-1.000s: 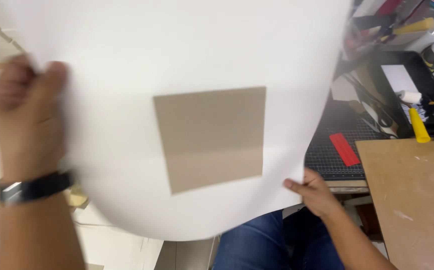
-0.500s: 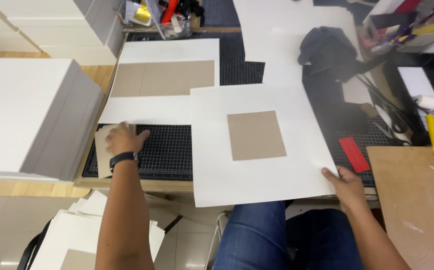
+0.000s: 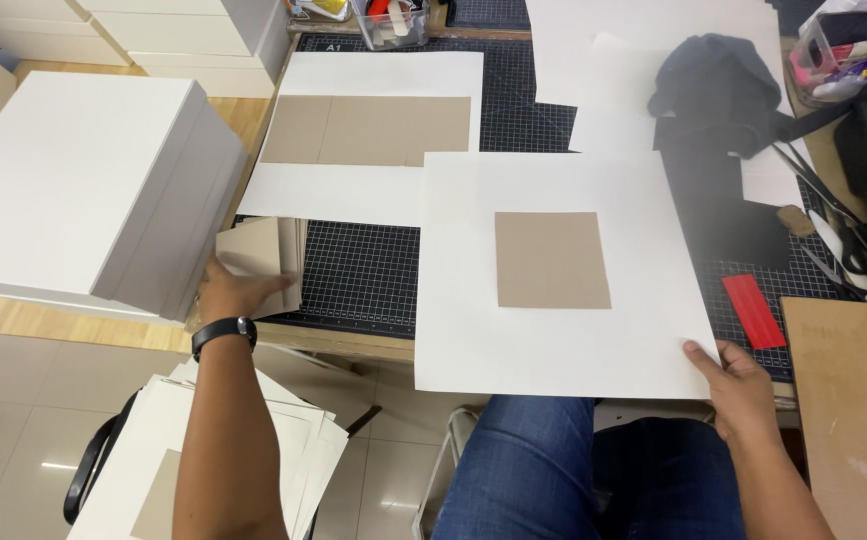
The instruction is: Apply glue to cardboard pieces and adhere them to a white paper sheet to create a folder or cover.
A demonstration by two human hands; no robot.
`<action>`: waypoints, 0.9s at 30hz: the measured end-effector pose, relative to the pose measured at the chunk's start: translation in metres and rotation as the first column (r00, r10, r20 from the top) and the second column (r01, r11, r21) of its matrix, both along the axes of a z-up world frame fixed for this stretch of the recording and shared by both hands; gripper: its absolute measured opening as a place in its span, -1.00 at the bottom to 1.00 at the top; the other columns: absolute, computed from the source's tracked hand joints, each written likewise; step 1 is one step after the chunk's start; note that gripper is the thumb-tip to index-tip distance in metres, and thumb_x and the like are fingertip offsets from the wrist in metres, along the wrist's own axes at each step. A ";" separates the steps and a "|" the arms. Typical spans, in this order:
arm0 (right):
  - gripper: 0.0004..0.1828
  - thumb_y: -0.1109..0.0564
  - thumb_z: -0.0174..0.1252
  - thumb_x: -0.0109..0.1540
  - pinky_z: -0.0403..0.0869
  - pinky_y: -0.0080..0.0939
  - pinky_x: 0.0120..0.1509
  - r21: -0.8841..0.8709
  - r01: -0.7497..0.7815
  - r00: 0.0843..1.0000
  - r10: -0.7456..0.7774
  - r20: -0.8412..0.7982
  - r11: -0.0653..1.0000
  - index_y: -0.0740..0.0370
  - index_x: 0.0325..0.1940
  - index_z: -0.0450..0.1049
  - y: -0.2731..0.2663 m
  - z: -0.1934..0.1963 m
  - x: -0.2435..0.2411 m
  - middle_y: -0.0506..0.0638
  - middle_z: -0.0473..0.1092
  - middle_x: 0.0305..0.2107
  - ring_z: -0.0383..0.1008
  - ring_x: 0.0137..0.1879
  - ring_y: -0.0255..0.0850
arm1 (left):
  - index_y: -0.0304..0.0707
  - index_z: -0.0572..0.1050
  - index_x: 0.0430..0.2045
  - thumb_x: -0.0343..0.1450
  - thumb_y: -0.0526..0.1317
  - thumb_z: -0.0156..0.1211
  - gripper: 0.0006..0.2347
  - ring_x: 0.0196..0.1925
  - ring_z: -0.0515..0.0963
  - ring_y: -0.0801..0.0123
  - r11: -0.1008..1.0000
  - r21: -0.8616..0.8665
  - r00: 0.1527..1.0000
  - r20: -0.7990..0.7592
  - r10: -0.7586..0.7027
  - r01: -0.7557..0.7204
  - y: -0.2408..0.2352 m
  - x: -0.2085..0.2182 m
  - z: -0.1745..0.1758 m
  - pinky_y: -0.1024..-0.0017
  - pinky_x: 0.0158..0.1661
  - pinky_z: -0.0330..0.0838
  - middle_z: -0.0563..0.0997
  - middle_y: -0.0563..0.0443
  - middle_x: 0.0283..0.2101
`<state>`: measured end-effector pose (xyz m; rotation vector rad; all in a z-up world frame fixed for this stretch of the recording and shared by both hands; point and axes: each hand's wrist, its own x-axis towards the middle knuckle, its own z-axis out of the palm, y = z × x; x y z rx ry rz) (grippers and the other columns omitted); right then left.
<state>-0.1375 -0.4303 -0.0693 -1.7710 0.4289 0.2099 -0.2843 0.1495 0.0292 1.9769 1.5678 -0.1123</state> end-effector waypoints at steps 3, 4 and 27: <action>-0.74 0.03 0.35 0.28 0.48 -0.37 -0.04 -0.058 -0.007 1.000 0.008 0.018 0.998 0.17 -0.02 0.55 0.002 0.006 -0.003 -0.06 0.53 -0.16 0.48 -0.12 -0.32 | -0.04 -0.08 0.47 0.11 0.20 0.45 0.05 0.41 0.25 -0.11 0.997 0.072 1.000 0.030 -0.003 0.001 0.003 -0.009 0.000 -0.21 0.27 0.16 0.22 -0.24 0.40; -0.74 0.03 0.35 0.28 0.48 -0.37 -0.04 -0.057 -0.006 1.000 0.006 0.016 0.998 0.17 -0.02 0.55 0.001 0.005 -0.004 -0.06 0.53 -0.16 0.48 -0.12 -0.32 | -0.04 -0.08 0.47 0.11 0.20 0.45 0.05 0.41 0.25 -0.11 0.997 0.073 1.000 0.028 -0.004 0.002 0.001 -0.009 -0.001 -0.21 0.27 0.16 0.22 -0.24 0.40; -0.67 0.04 0.31 0.33 0.51 -0.21 -0.41 -0.147 -0.030 0.997 0.040 0.070 0.989 0.22 0.10 0.49 -0.023 -0.017 -0.006 -0.01 0.44 -0.30 0.46 -0.21 -0.25 | -0.07 -0.25 0.49 0.03 0.09 0.57 0.20 0.51 0.08 -0.12 0.998 0.050 0.997 -0.063 -0.042 0.045 -0.007 -0.007 -0.015 -0.15 0.32 0.16 0.06 -0.41 0.47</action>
